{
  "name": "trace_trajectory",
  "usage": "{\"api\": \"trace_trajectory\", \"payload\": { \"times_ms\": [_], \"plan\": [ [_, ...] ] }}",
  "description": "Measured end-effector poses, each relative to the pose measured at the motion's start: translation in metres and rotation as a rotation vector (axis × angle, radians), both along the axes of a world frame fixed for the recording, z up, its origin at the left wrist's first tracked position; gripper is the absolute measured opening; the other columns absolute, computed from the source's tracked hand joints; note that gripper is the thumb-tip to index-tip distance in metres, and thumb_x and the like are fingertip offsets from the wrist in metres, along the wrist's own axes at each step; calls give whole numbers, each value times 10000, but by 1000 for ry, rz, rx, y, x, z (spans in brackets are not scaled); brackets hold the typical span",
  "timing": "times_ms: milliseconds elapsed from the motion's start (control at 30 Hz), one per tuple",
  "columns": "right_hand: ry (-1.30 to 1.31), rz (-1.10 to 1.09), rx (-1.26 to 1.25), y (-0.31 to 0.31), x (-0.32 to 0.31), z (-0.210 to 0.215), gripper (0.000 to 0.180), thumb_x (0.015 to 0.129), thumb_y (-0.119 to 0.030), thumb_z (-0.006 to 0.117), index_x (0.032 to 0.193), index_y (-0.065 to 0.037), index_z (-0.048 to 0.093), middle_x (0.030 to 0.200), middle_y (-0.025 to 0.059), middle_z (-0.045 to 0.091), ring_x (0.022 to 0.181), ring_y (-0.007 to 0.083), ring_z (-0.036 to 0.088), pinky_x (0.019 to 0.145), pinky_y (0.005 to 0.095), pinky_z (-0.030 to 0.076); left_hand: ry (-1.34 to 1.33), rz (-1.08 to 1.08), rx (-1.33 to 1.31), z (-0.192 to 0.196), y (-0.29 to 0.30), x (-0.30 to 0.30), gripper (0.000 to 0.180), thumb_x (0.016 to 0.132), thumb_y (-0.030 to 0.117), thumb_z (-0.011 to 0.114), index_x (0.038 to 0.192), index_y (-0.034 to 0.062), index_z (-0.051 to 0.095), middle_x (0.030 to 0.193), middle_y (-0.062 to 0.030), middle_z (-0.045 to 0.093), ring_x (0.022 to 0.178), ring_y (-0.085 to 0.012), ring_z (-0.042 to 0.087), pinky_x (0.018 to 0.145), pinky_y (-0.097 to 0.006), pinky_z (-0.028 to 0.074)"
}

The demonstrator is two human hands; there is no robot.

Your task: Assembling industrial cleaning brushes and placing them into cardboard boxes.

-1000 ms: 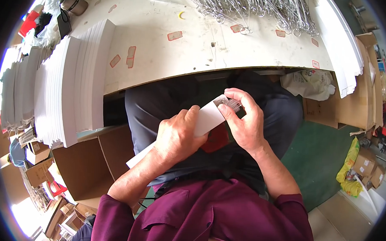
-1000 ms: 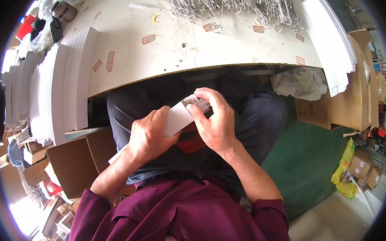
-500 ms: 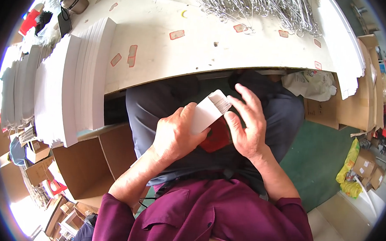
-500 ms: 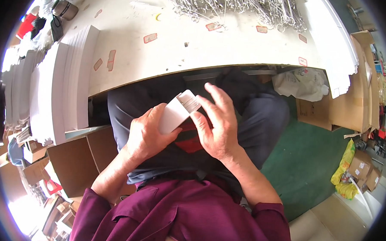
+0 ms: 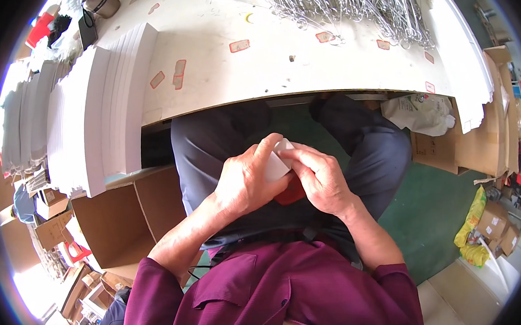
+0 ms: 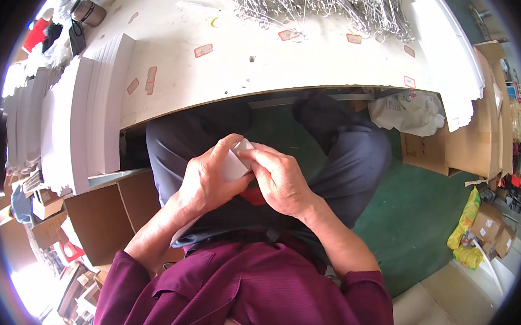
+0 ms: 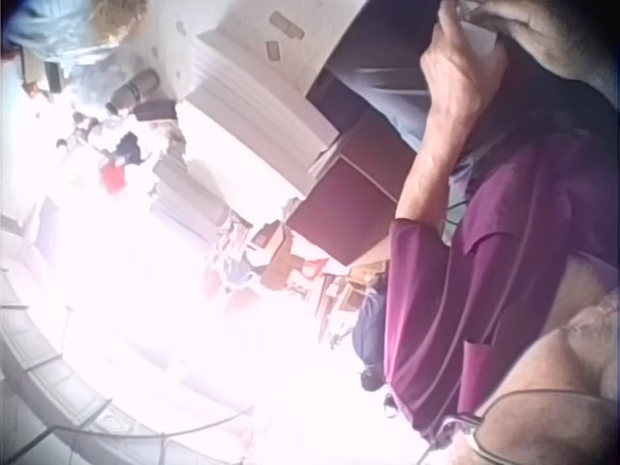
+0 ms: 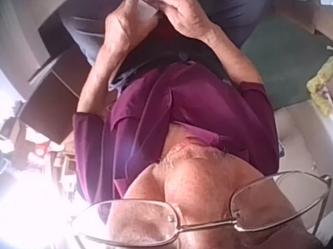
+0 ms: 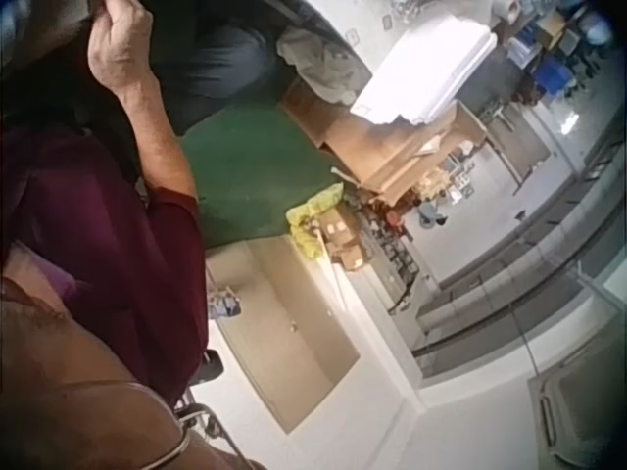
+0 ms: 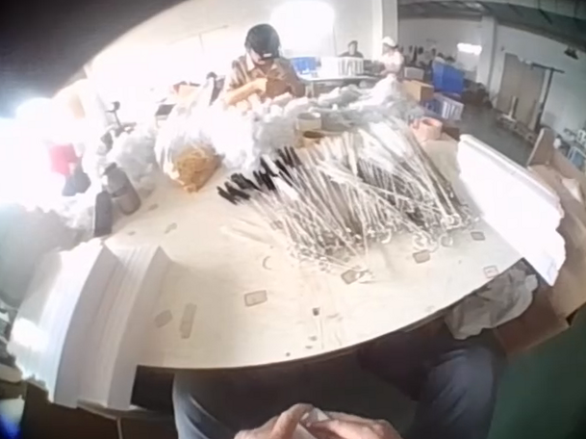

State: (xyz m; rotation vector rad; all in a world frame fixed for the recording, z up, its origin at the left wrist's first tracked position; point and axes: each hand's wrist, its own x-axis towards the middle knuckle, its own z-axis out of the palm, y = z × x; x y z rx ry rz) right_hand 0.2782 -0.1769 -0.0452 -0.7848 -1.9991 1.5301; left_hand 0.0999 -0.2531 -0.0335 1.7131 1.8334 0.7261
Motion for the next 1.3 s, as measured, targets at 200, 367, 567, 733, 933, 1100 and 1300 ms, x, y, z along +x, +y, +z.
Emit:
{"api": "trace_trajectory", "payload": {
  "times_ms": [200, 367, 567, 733, 933, 1100, 1300],
  "plan": [
    [57, -219, -452, -11, -1, 3, 259, 1032, -50, 616, 1275, 43, 616, 1051, 119, 751, 923, 133, 712, 805, 295, 595, -129, 109, -92, 7, 4, 0, 537, 796, 230, 835, 1215, 50, 551, 1001, -208, 733, 886, -374, 755, 721, -443, 626],
    [97, -253, -493, -18, -1, -3, 198, 1049, -73, 611, 1194, 56, 648, 954, 78, 746, 802, 103, 706, 709, 261, 597, -130, 27, -67, 6, 2, -1, 504, 809, 247, 848, 1157, 39, 549, 953, -200, 730, 848, -371, 754, 688, -440, 621],
    [104, -304, -570, -25, -1, -3, 180, 1026, -92, 659, 1135, 49, 679, 916, 85, 759, 806, 92, 712, 694, 265, 590, -86, -5, -37, 5, 0, 0, 459, 809, 243, 837, 1120, 53, 558, 922, -189, 717, 798, -377, 747, 640, -450, 620],
    [-30, -252, 35, -20, -9, -5, 183, 982, -105, 700, 1109, 26, 715, 918, 136, 764, 778, 206, 743, 684, 320, 581, -35, -35, 30, -1, -1, 1, 414, 813, 217, 816, 1092, 62, 551, 907, -182, 708, 773, -377, 740, 628, -449, 620],
    [-31, -219, 389, -18, -8, -9, 186, 996, -123, 663, 1083, 17, 749, 929, 158, 766, 793, 331, 734, 701, 361, 577, -82, 48, -48, 4, -4, 5, 580, 786, 210, 839, 1246, 60, 518, 943, -183, 726, 831, -374, 754, 695, -432, 623],
    [83, -371, -268, -34, -17, -10, 174, 990, -113, 689, 1052, 30, 766, 907, 136, 780, 713, 138, 695, 641, 303, 544, -37, 46, -95, 0, -4, 5, 741, 784, 196, 839, 1380, 49, 424, 927, -215, 727, 838, -396, 755, 710, -447, 628],
    [53, -366, -492, -31, -23, -10, 139, 961, -101, 746, 1011, 25, 716, 831, 68, 753, 758, 58, 679, 660, 249, 553, 17, 8, 83, -5, -5, 5, 714, 774, 138, 800, 1362, -44, 439, 914, -212, 717, 777, -366, 751, 631, -438, 623]
  ]
}}
